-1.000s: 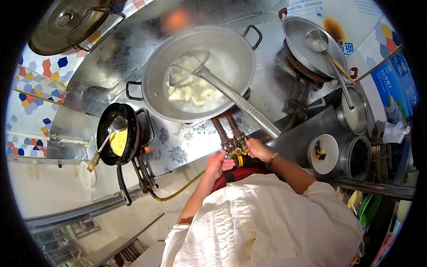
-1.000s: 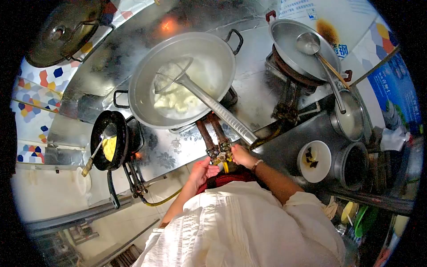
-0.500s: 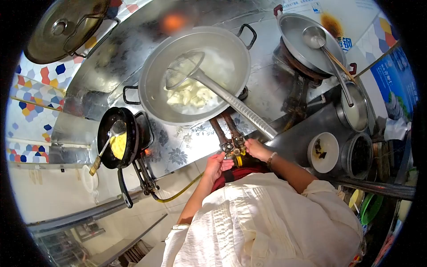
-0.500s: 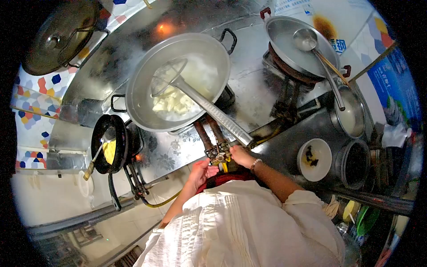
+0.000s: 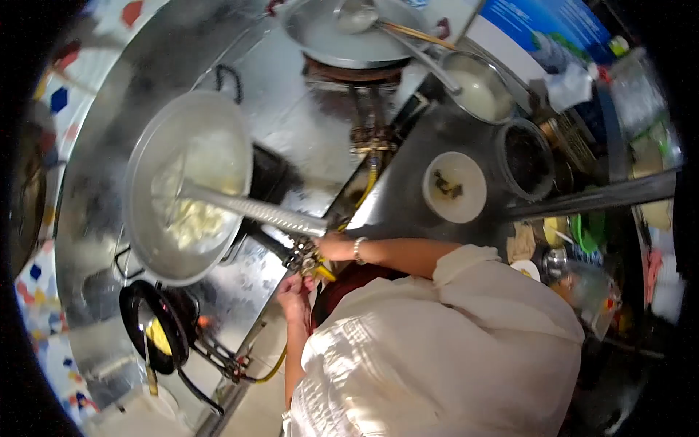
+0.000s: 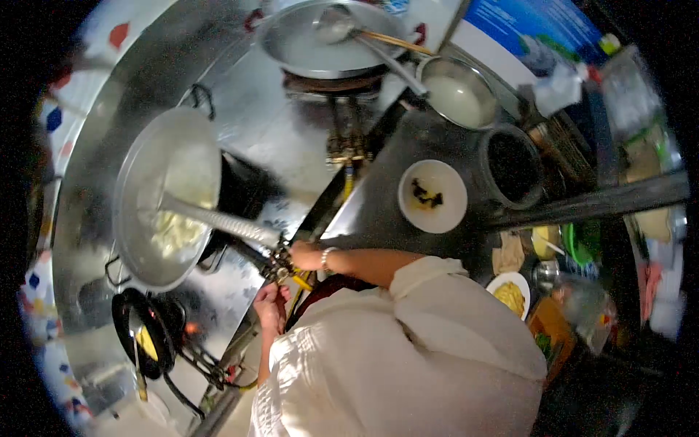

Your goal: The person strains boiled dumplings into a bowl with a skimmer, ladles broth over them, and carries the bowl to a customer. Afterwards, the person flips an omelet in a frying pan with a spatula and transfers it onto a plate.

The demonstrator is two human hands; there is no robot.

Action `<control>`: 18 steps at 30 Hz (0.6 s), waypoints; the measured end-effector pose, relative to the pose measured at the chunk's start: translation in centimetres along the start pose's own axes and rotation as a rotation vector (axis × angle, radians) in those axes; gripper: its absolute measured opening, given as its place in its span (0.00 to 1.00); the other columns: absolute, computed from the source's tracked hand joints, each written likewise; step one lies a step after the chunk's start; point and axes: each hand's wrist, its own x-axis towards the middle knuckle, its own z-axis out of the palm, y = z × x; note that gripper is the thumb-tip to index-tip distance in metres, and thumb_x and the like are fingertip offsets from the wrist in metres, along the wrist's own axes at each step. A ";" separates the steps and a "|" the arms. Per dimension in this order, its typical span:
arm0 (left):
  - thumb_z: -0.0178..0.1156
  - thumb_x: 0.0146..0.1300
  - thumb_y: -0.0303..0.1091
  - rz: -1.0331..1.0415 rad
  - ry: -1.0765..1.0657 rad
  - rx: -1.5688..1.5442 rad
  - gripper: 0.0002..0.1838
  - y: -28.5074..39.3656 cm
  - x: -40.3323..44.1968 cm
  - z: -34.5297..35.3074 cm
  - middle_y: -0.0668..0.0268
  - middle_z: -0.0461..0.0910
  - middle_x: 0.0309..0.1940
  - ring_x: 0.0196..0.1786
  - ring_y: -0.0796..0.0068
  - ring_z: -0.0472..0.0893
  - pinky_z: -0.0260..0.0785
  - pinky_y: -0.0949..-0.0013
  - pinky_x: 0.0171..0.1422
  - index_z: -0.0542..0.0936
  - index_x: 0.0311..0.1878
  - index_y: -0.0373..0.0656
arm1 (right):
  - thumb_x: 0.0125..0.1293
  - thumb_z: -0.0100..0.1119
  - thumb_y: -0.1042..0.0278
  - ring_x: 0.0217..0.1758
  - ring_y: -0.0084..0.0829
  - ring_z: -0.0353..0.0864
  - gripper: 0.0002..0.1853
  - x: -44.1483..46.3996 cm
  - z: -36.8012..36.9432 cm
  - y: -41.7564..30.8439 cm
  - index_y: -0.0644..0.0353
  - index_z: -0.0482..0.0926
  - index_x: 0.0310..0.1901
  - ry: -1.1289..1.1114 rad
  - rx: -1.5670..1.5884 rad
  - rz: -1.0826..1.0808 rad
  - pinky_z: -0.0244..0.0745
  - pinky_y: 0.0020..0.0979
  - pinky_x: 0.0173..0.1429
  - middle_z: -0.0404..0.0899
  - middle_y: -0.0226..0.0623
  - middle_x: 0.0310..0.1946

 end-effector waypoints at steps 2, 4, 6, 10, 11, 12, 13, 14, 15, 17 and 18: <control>0.52 0.62 0.24 0.068 -0.013 0.051 0.04 0.3 -0.8 0.3 0.52 0.76 0.25 0.24 0.66 0.74 0.69 0.67 0.29 0.71 0.35 0.33 | 0.56 0.48 0.69 0.31 0.46 0.80 0.14 0.1 -0.2 -0.9 0.74 0.77 0.26 -0.080 0.150 0.215 0.74 0.40 0.33 0.77 0.54 0.23; 0.53 0.63 0.26 0.101 0.016 0.078 0.05 -0.3 -0.6 0.0 0.54 0.75 0.25 0.23 0.68 0.73 0.67 0.67 0.30 0.71 0.35 0.33 | 0.56 0.48 0.69 0.29 0.45 0.80 0.13 -0.1 0.4 -0.4 0.73 0.76 0.26 -0.063 0.111 0.142 0.74 0.40 0.32 0.77 0.53 0.22; 0.54 0.63 0.30 0.128 -0.026 0.071 0.09 -0.8 -0.4 -0.5 0.54 0.76 0.24 0.23 0.67 0.74 0.68 0.67 0.30 0.70 0.37 0.32 | 0.56 0.47 0.70 0.23 0.44 0.78 0.12 0.2 -0.1 0.1 0.72 0.76 0.25 -0.063 -0.002 -0.041 0.74 0.40 0.28 0.76 0.50 0.19; 0.57 0.61 0.44 0.031 -0.027 0.226 0.20 1.6 -1.8 0.0 0.53 0.78 0.26 0.24 0.66 0.79 0.74 0.67 0.29 0.69 0.39 0.32 | 0.67 0.29 0.37 0.17 0.23 0.73 0.35 -1.6 -9.3 1.1 0.65 0.75 0.45 -0.117 0.673 0.127 0.70 0.25 0.22 0.77 0.36 0.21; 0.57 0.61 0.45 0.056 -0.027 0.221 0.21 2.7 -2.9 0.3 0.53 0.78 0.27 0.24 0.66 0.78 0.74 0.66 0.29 0.69 0.39 0.32 | 0.62 0.23 0.30 0.20 0.22 0.72 0.43 -2.5 -12.9 0.8 0.66 0.76 0.43 0.098 0.822 0.252 0.70 0.25 0.24 0.77 0.35 0.22; 0.56 0.61 0.46 0.080 -0.022 0.223 0.22 3.6 -3.6 0.0 0.53 0.78 0.27 0.24 0.66 0.78 0.73 0.66 0.29 0.68 0.39 0.32 | 0.67 0.39 0.43 0.15 0.19 0.67 0.28 -3.2 -16.0 2.8 0.65 0.72 0.44 0.311 1.080 0.197 0.66 0.22 0.18 0.73 0.33 0.19; 0.54 0.63 0.45 0.067 -0.037 0.179 0.20 3.3 -2.5 -1.9 0.54 0.78 0.26 0.22 0.67 0.78 0.72 0.69 0.27 0.68 0.42 0.34 | 0.67 0.39 0.47 0.16 0.25 0.70 0.26 -4.2 -20.1 4.7 0.67 0.71 0.45 0.437 1.653 0.243 0.69 0.23 0.21 0.75 0.37 0.23; 0.55 0.63 0.43 0.102 -0.038 0.118 0.18 3.6 -2.7 -2.5 0.55 0.78 0.26 0.22 0.68 0.78 0.72 0.69 0.27 0.69 0.42 0.35 | 0.67 0.36 0.46 0.32 0.34 0.71 0.30 -5.3 -22.9 8.1 0.73 0.64 0.51 0.516 1.906 -0.024 0.70 0.31 0.38 0.73 0.46 0.34; 0.55 0.63 0.41 0.131 -0.017 0.125 0.16 4.4 -3.1 -2.6 0.55 0.78 0.26 0.22 0.68 0.78 0.72 0.69 0.28 0.69 0.41 0.35 | 0.68 0.34 0.45 0.47 0.43 0.73 0.36 -6.4 -25.7 11.5 0.79 0.58 0.56 0.524 2.160 -0.328 0.71 0.39 0.56 0.71 0.56 0.45; 0.54 0.63 0.36 0.166 -0.002 0.113 0.13 5.3 -3.8 -3.2 0.54 0.78 0.27 0.25 0.67 0.78 0.71 0.68 0.29 0.70 0.41 0.34 | 0.66 0.42 0.45 0.66 0.52 0.56 0.40 -10.2 -31.9 7.1 0.81 0.48 0.60 0.824 2.214 -0.091 0.55 0.48 0.68 0.58 0.64 0.58; 0.53 0.63 0.33 0.169 0.023 0.103 0.12 6.0 -4.5 -2.8 0.55 0.78 0.27 0.25 0.68 0.78 0.71 0.68 0.29 0.70 0.41 0.33 | 0.65 0.45 0.48 0.64 0.56 0.57 0.39 -10.6 -33.7 6.8 0.81 0.49 0.59 0.774 2.212 -0.091 0.55 0.51 0.67 0.54 0.67 0.59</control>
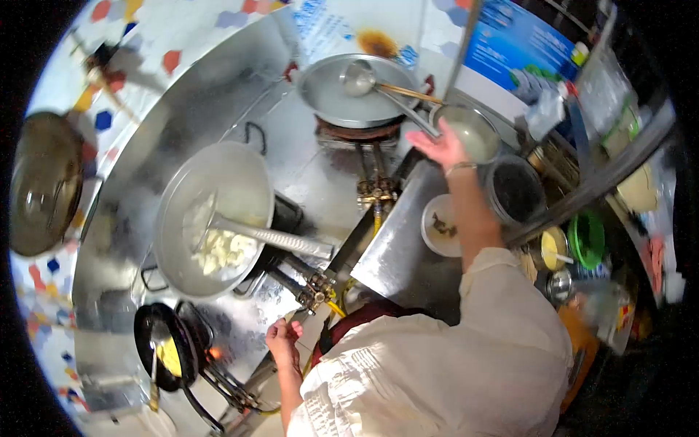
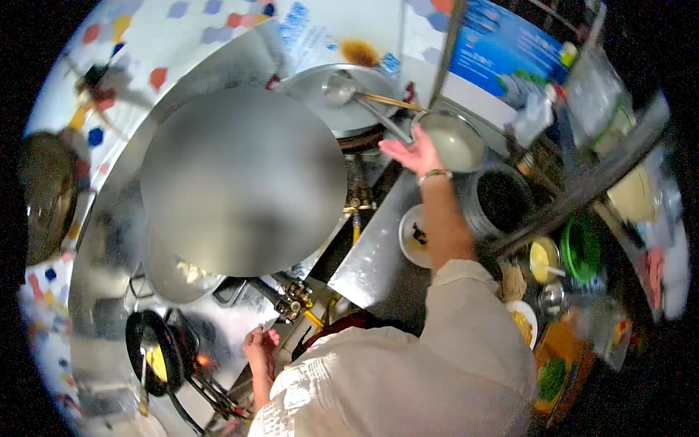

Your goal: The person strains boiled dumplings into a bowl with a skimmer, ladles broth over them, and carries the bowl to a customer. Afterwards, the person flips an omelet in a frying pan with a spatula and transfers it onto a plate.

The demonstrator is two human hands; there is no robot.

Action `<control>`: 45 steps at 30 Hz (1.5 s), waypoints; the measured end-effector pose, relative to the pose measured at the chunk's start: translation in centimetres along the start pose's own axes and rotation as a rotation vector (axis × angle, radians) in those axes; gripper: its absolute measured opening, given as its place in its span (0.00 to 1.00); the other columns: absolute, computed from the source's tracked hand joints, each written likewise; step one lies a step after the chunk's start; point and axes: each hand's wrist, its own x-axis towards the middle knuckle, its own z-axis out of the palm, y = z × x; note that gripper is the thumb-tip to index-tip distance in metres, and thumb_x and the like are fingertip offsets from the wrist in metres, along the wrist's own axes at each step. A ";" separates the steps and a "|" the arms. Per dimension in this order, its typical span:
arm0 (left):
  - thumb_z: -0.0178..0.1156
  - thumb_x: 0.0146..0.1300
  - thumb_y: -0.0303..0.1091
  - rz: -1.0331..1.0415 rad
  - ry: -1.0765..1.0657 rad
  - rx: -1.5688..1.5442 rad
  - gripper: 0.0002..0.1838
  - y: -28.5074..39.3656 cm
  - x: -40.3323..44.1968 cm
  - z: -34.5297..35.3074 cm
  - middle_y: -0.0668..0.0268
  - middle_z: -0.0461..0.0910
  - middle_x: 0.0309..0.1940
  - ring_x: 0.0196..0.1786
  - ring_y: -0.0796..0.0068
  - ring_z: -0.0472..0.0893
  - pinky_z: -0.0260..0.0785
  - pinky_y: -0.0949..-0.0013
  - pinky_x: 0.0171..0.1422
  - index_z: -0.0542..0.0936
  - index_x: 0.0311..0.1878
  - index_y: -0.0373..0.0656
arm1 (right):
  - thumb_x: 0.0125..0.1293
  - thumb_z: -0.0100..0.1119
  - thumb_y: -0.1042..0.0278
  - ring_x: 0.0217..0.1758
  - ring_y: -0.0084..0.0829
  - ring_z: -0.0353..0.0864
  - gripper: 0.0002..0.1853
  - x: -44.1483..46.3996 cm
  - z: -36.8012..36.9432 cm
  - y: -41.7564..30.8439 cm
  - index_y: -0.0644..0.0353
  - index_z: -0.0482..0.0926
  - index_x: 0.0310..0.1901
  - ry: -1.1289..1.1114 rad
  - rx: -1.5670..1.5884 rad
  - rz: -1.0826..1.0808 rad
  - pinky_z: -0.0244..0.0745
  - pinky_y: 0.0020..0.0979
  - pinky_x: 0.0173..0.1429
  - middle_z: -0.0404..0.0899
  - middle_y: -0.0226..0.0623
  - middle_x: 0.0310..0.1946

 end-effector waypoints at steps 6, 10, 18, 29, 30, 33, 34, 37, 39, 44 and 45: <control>0.49 0.64 0.28 -0.050 -0.015 -0.050 0.08 -0.7 0.1 -0.2 0.56 0.79 0.28 0.27 0.70 0.79 0.73 0.72 0.31 0.71 0.42 0.32 | 0.64 0.51 0.67 0.15 0.14 0.61 0.08 2.2 4.6 0.9 0.60 0.71 0.29 -0.088 -0.981 -0.091 0.56 0.17 0.18 0.65 0.22 0.16; 0.50 0.64 0.29 -0.038 -0.049 -0.127 0.09 0.2 -0.5 -0.6 0.56 0.79 0.29 0.27 0.70 0.79 0.73 0.72 0.30 0.72 0.42 0.33 | 0.63 0.50 0.64 0.18 0.24 0.67 0.13 2.1 1.4 1.5 0.64 0.73 0.26 -0.223 -1.807 -0.457 0.64 0.27 0.25 0.69 0.33 0.15; 0.50 0.62 0.28 -0.023 -0.029 -0.148 0.08 0.2 -1.2 -2.2 0.58 0.78 0.28 0.25 0.73 0.77 0.71 0.75 0.28 0.72 0.42 0.33 | 0.64 0.51 0.63 0.46 0.52 0.75 0.20 0.5 -4.3 5.4 0.71 0.70 0.51 0.030 -2.371 -1.555 0.69 0.41 0.44 0.75 0.58 0.42; 0.50 0.65 0.29 0.475 -0.325 -0.078 0.11 12.6 -4.6 1.3 0.60 0.79 0.33 0.33 0.76 0.78 0.71 0.75 0.38 0.73 0.46 0.32 | 0.70 0.40 0.57 0.19 0.12 0.58 0.24 -19.4 8.0 17.0 0.75 0.60 0.55 -0.649 -0.402 0.198 0.60 0.12 0.16 0.61 0.28 0.25; 0.50 0.65 0.31 0.567 -0.394 -0.093 0.12 14.0 -4.8 2.2 0.61 0.79 0.32 0.33 0.77 0.78 0.71 0.76 0.39 0.74 0.46 0.32 | 0.70 0.40 0.57 0.20 0.12 0.58 0.25 -20.9 8.0 18.9 0.75 0.60 0.55 -0.687 -0.367 0.259 0.60 0.13 0.16 0.60 0.28 0.25; 0.50 0.65 0.38 0.551 -0.500 -0.026 0.16 17.5 -5.8 5.6 0.62 0.78 0.31 0.33 0.77 0.77 0.70 0.74 0.40 0.75 0.40 0.32 | 0.69 0.43 0.55 0.19 0.13 0.59 0.24 -23.8 6.8 25.0 0.71 0.62 0.53 -0.728 -0.461 0.264 0.57 0.14 0.15 0.61 0.26 0.24; 0.50 0.65 0.38 0.550 -0.517 -0.017 0.16 17.8 -5.5 6.1 0.62 0.78 0.31 0.33 0.77 0.77 0.70 0.74 0.40 0.75 0.40 0.32 | 0.68 0.44 0.53 0.19 0.14 0.59 0.22 -24.5 6.1 26.9 0.68 0.65 0.50 -0.719 -0.593 0.184 0.56 0.15 0.15 0.61 0.26 0.22; 0.54 0.61 0.39 0.261 -0.738 -0.101 0.14 18.9 -7.1 7.0 0.66 0.74 0.24 0.27 0.79 0.75 0.70 0.74 0.33 0.71 0.31 0.36 | 0.68 0.44 0.51 0.18 0.15 0.62 0.17 -26.2 4.8 30.3 0.60 0.69 0.40 -0.802 -0.946 0.235 0.57 0.18 0.15 0.63 0.25 0.19; 0.53 0.61 0.37 0.185 -0.763 -0.085 0.12 19.5 -7.3 5.0 0.64 0.75 0.24 0.25 0.78 0.75 0.70 0.73 0.30 0.70 0.32 0.36 | 0.68 0.44 0.52 0.13 0.25 0.65 0.17 -26.7 4.4 32.0 0.57 0.67 0.29 -0.835 -0.956 0.323 0.60 0.23 0.16 0.66 0.30 0.16; 0.52 0.56 0.26 0.189 -0.465 -0.285 0.07 17.8 -6.1 1.7 0.47 0.78 0.27 0.24 0.62 0.79 0.76 0.66 0.27 0.68 0.35 0.33 | 0.63 0.50 0.66 0.23 0.41 0.74 0.08 -23.1 5.1 30.0 0.58 0.75 0.29 -1.406 -1.890 -0.909 0.71 0.37 0.27 0.74 0.42 0.22; 0.51 0.55 0.21 0.172 -0.440 -0.258 0.07 17.8 -5.6 0.2 0.49 0.77 0.25 0.24 0.60 0.80 0.76 0.65 0.28 0.67 0.37 0.32 | 0.59 0.53 0.69 0.24 0.41 0.74 0.05 -22.5 6.9 29.3 0.60 0.76 0.30 -1.270 -1.939 -1.042 0.71 0.37 0.30 0.74 0.41 0.22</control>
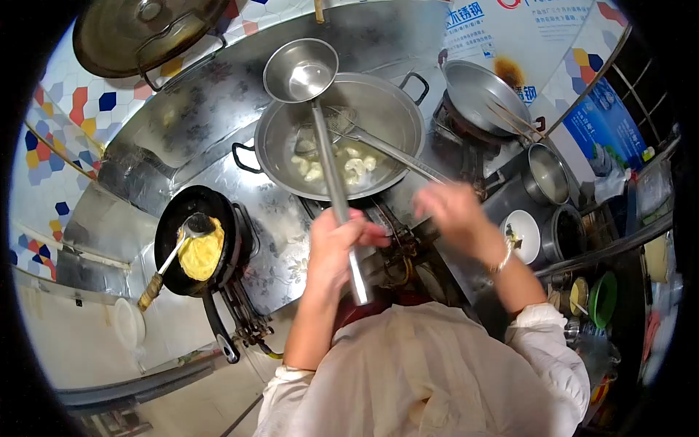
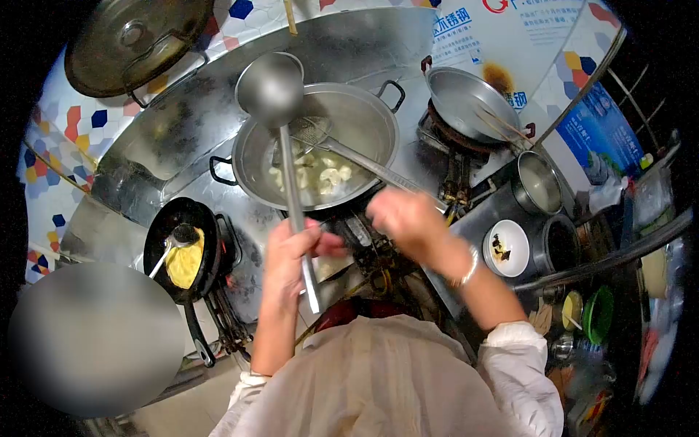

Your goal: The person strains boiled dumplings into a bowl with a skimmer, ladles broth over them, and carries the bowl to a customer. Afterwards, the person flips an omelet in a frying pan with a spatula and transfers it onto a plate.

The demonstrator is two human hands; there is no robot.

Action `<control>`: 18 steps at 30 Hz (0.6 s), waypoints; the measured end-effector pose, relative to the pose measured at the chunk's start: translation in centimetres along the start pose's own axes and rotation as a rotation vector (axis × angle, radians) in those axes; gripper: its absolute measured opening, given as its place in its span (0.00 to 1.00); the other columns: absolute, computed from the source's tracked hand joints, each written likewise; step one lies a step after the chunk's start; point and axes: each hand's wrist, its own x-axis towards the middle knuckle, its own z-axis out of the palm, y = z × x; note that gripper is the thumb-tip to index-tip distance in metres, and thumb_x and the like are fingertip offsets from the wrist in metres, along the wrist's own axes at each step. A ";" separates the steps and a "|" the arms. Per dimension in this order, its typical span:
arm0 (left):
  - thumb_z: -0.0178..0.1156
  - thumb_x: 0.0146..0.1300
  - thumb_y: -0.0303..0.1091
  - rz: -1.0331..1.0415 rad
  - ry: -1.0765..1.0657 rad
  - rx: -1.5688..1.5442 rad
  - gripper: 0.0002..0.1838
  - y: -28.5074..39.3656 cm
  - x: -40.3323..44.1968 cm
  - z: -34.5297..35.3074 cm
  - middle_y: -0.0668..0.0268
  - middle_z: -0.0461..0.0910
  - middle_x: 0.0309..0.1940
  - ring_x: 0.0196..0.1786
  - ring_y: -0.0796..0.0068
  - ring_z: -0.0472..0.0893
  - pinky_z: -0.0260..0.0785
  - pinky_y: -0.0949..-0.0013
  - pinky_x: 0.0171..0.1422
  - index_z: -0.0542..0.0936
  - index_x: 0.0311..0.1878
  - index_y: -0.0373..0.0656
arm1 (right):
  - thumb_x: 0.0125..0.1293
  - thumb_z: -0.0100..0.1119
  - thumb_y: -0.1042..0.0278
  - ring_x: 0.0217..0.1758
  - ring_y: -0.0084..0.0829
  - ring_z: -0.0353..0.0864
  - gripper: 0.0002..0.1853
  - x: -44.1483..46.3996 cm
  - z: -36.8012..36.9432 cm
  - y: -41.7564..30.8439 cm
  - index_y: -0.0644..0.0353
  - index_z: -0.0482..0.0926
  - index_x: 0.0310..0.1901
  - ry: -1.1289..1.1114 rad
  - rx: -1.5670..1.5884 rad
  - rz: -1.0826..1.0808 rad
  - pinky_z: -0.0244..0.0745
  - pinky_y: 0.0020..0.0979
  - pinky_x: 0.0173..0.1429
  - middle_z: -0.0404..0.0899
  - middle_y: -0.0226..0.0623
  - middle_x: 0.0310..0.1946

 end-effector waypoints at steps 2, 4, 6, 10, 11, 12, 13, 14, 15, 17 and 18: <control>0.51 0.53 0.21 0.014 0.010 0.063 0.06 1.0 -1.0 -2.1 0.53 0.75 0.22 0.24 0.61 0.79 0.75 0.65 0.27 0.68 0.35 0.32 | 0.55 0.59 0.69 0.40 0.42 0.73 0.14 1.7 -1.0 1.8 0.62 0.72 0.43 0.024 -0.247 0.153 0.69 0.37 0.44 0.73 0.42 0.33; 0.50 0.51 0.20 0.053 0.028 0.106 0.06 1.3 -1.9 -2.7 0.54 0.74 0.20 0.21 0.63 0.79 0.74 0.66 0.24 0.69 0.34 0.31 | 0.53 0.59 0.72 0.45 0.45 0.72 0.31 1.4 0.3 5.1 0.56 0.60 0.60 -0.155 -0.414 0.177 0.68 0.37 0.47 0.67 0.48 0.45; 0.50 0.51 0.20 0.065 0.068 0.152 0.07 1.1 -2.5 -3.5 0.54 0.74 0.20 0.21 0.63 0.78 0.74 0.66 0.24 0.69 0.34 0.31 | 0.53 0.58 0.75 0.45 0.46 0.72 0.35 1.4 1.4 6.6 0.54 0.56 0.64 -0.237 -0.454 0.225 0.69 0.38 0.47 0.65 0.50 0.47; 0.50 0.50 0.20 0.081 0.130 0.209 0.07 1.7 -3.3 -4.8 0.52 0.75 0.20 0.20 0.63 0.78 0.73 0.67 0.23 0.69 0.35 0.30 | 0.51 0.51 0.83 0.45 0.48 0.71 0.38 1.4 1.6 7.8 0.54 0.53 0.65 -0.423 -0.458 0.322 0.70 0.40 0.46 0.63 0.50 0.45; 0.50 0.50 0.19 0.097 0.149 0.217 0.07 1.8 -3.5 -5.1 0.52 0.75 0.20 0.20 0.63 0.78 0.73 0.68 0.23 0.69 0.35 0.30 | 0.52 0.48 0.85 0.44 0.49 0.72 0.36 1.2 1.4 8.1 0.56 0.53 0.65 -0.412 -0.469 0.286 0.71 0.42 0.47 0.64 0.51 0.44; 0.50 0.50 0.19 0.101 0.153 0.230 0.07 2.1 -3.7 -5.3 0.52 0.75 0.20 0.19 0.64 0.77 0.72 0.68 0.23 0.69 0.34 0.30 | 0.52 0.48 0.85 0.44 0.49 0.72 0.36 1.2 0.9 8.3 0.56 0.53 0.65 -0.411 -0.474 0.285 0.71 0.42 0.47 0.64 0.51 0.44; 0.50 0.50 0.19 0.104 0.176 0.225 0.07 2.4 -3.9 -5.4 0.53 0.75 0.19 0.19 0.64 0.77 0.72 0.68 0.23 0.69 0.34 0.31 | 0.53 0.48 0.84 0.42 0.49 0.72 0.35 1.3 0.3 8.6 0.57 0.53 0.64 -0.309 -0.403 0.262 0.71 0.42 0.46 0.64 0.51 0.43; 0.50 0.50 0.19 0.121 0.173 0.219 0.06 2.4 -4.0 -5.8 0.53 0.75 0.19 0.19 0.64 0.77 0.73 0.68 0.23 0.69 0.34 0.31 | 0.53 0.49 0.84 0.41 0.49 0.73 0.34 1.3 -0.2 9.0 0.58 0.54 0.64 -0.208 -0.330 0.237 0.71 0.42 0.46 0.65 0.51 0.42; 0.50 0.50 0.19 0.137 0.171 0.215 0.06 2.5 -4.1 -6.1 0.53 0.75 0.19 0.19 0.65 0.77 0.73 0.68 0.23 0.69 0.34 0.32 | 0.55 0.49 0.82 0.41 0.51 0.73 0.31 1.5 -0.6 9.9 0.61 0.56 0.62 -0.137 -0.277 0.195 0.70 0.42 0.47 0.67 0.53 0.41; 0.50 0.50 0.19 0.147 0.179 0.228 0.06 2.8 -4.3 -6.3 0.54 0.75 0.19 0.20 0.65 0.77 0.73 0.68 0.23 0.69 0.34 0.32 | 0.56 0.50 0.80 0.45 0.53 0.72 0.28 2.4 -1.6 11.4 0.64 0.58 0.60 -0.069 -0.251 0.131 0.69 0.42 0.49 0.70 0.56 0.43; 0.50 0.50 0.19 0.159 0.182 0.239 0.06 2.9 -4.3 -6.3 0.54 0.75 0.19 0.20 0.65 0.78 0.73 0.68 0.23 0.70 0.34 0.32 | 0.57 0.51 0.78 0.51 0.51 0.70 0.28 3.0 -2.3 11.5 0.68 0.58 0.60 -0.128 -0.214 0.190 0.65 0.38 0.55 0.70 0.57 0.48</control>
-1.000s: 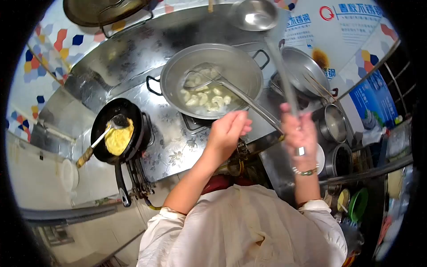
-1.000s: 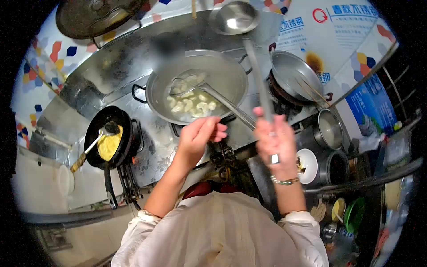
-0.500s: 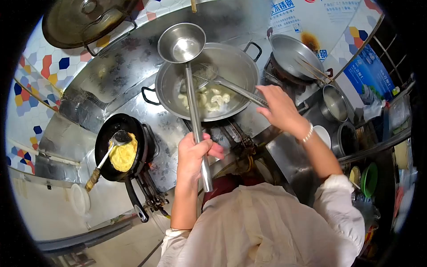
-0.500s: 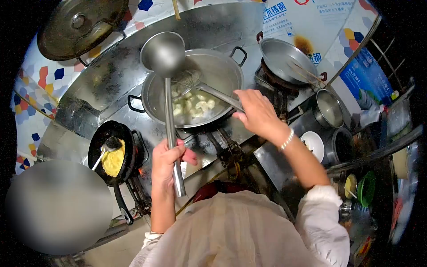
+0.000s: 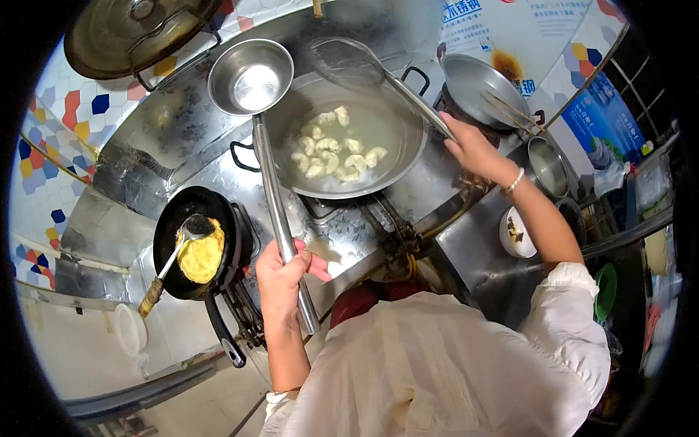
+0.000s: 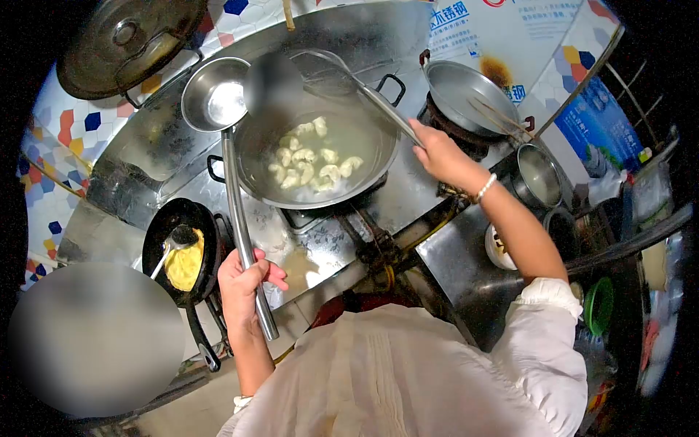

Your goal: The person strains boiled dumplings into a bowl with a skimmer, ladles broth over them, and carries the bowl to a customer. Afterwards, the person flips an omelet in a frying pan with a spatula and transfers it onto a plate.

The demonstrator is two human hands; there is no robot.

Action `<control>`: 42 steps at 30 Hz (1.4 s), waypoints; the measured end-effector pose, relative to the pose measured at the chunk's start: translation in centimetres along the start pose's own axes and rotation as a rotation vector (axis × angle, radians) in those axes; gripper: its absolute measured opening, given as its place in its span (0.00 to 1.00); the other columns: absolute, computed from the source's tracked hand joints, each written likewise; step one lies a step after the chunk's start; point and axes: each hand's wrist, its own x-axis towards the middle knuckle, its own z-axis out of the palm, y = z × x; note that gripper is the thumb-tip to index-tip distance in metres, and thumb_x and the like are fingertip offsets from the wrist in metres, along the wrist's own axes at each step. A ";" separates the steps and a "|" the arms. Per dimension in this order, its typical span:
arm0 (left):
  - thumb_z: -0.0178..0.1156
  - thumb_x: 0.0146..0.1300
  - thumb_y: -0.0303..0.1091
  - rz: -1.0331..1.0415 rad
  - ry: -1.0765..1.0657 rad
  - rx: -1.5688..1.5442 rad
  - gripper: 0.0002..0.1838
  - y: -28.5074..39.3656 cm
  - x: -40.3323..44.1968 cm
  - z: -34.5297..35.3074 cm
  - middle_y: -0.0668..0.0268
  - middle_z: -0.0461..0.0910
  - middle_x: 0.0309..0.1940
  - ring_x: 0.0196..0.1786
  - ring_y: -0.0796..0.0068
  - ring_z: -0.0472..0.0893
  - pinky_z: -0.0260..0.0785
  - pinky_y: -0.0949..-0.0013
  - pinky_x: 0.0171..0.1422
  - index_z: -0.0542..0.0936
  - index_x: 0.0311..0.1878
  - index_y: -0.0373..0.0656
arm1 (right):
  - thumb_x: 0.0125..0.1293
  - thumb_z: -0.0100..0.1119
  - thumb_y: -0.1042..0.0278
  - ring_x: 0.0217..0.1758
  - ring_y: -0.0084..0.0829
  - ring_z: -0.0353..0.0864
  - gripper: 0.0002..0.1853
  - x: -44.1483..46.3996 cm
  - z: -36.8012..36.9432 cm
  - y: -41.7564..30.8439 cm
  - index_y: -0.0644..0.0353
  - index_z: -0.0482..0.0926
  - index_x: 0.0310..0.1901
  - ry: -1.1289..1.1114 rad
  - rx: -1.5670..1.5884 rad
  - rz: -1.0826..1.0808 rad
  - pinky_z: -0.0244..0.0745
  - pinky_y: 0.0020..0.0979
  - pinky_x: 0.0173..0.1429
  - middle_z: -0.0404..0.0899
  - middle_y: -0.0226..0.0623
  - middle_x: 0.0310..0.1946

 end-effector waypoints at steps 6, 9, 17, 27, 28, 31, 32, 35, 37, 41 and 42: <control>0.51 0.51 0.20 0.015 0.032 0.003 0.06 0.0 -0.2 -0.6 0.55 0.75 0.20 0.21 0.65 0.78 0.74 0.67 0.22 0.70 0.34 0.33 | 0.58 0.52 0.74 0.45 0.51 0.73 0.27 1.0 -0.3 0.8 0.68 0.59 0.60 -0.214 0.022 0.161 0.67 0.37 0.51 0.73 0.59 0.41; 0.49 0.52 0.19 0.005 0.033 -0.002 0.06 0.7 -0.7 -0.7 0.52 0.77 0.21 0.20 0.63 0.78 0.71 0.69 0.26 0.70 0.35 0.30 | 0.59 0.52 0.73 0.37 0.46 0.76 0.26 1.2 0.7 0.6 0.67 0.59 0.60 -0.297 0.089 0.261 0.68 0.37 0.46 0.74 0.56 0.35; 0.49 0.51 0.19 0.032 0.106 -0.024 0.06 1.1 -1.9 -0.6 0.53 0.75 0.20 0.20 0.64 0.78 0.74 0.66 0.23 0.70 0.34 0.30 | 0.63 0.48 0.69 0.21 0.11 0.65 0.17 2.3 0.6 1.1 0.61 0.68 0.54 -0.510 0.753 0.577 0.62 0.15 0.20 0.67 0.23 0.21; 0.49 0.50 0.19 0.051 0.197 -0.060 0.06 0.9 -3.3 0.7 0.53 0.75 0.20 0.21 0.63 0.78 0.75 0.65 0.22 0.70 0.34 0.30 | 0.63 0.49 0.72 0.21 0.14 0.66 0.06 3.4 -0.2 0.2 0.66 0.71 0.35 -0.749 0.988 0.586 0.64 0.17 0.20 0.69 0.28 0.22; 0.49 0.50 0.19 0.051 0.206 -0.059 0.06 0.9 -3.4 1.0 0.53 0.75 0.20 0.21 0.63 0.78 0.75 0.65 0.22 0.70 0.34 0.30 | 0.63 0.49 0.72 0.21 0.14 0.66 0.06 3.4 -0.2 0.3 0.67 0.72 0.36 -0.760 1.018 0.594 0.64 0.17 0.19 0.70 0.28 0.22; 0.49 0.49 0.19 0.059 0.229 -0.067 0.07 0.9 -3.7 1.7 0.52 0.75 0.19 0.20 0.63 0.78 0.74 0.65 0.22 0.70 0.34 0.31 | 0.63 0.49 0.72 0.22 0.13 0.66 0.08 3.4 0.0 0.7 0.68 0.72 0.40 -0.783 1.104 0.602 0.64 0.16 0.18 0.70 0.28 0.23; 0.49 0.49 0.19 0.054 0.245 -0.060 0.07 0.8 -3.8 1.9 0.52 0.76 0.19 0.19 0.62 0.77 0.74 0.65 0.23 0.70 0.34 0.31 | 0.63 0.49 0.72 0.22 0.13 0.66 0.09 3.4 0.1 0.9 0.69 0.72 0.42 -0.789 1.160 0.609 0.64 0.15 0.17 0.70 0.28 0.23; 0.49 0.49 0.19 0.053 0.268 -0.044 0.07 0.7 -4.1 2.5 0.52 0.76 0.19 0.18 0.62 0.77 0.73 0.65 0.23 0.70 0.34 0.31 | 0.62 0.50 0.70 0.22 0.12 0.65 0.14 2.6 0.2 1.4 0.66 0.71 0.49 -0.764 1.304 0.654 0.60 0.13 0.17 0.71 0.29 0.27; 0.49 0.49 0.19 0.059 0.269 -0.034 0.07 0.7 -4.2 2.9 0.52 0.76 0.19 0.18 0.61 0.77 0.73 0.65 0.23 0.70 0.34 0.31 | 0.62 0.50 0.70 0.22 0.13 0.65 0.15 2.2 -0.2 1.2 0.65 0.70 0.50 -0.766 1.256 0.639 0.60 0.13 0.17 0.71 0.29 0.26; 0.49 0.49 0.19 0.044 0.298 -0.019 0.07 0.7 -4.1 4.2 0.52 0.76 0.19 0.18 0.63 0.77 0.73 0.66 0.23 0.70 0.34 0.31 | 0.62 0.48 0.73 0.22 0.15 0.65 0.11 1.8 -1.0 1.0 0.68 0.71 0.45 -0.772 1.083 0.513 0.63 0.16 0.20 0.69 0.28 0.25; 0.49 0.49 0.19 0.045 0.312 -0.023 0.07 0.6 -4.1 4.5 0.52 0.76 0.19 0.18 0.63 0.77 0.73 0.66 0.23 0.70 0.34 0.31 | 0.62 0.48 0.73 0.22 0.15 0.65 0.11 1.8 -0.9 1.3 0.68 0.71 0.45 -0.770 1.089 0.512 0.63 0.16 0.20 0.69 0.28 0.25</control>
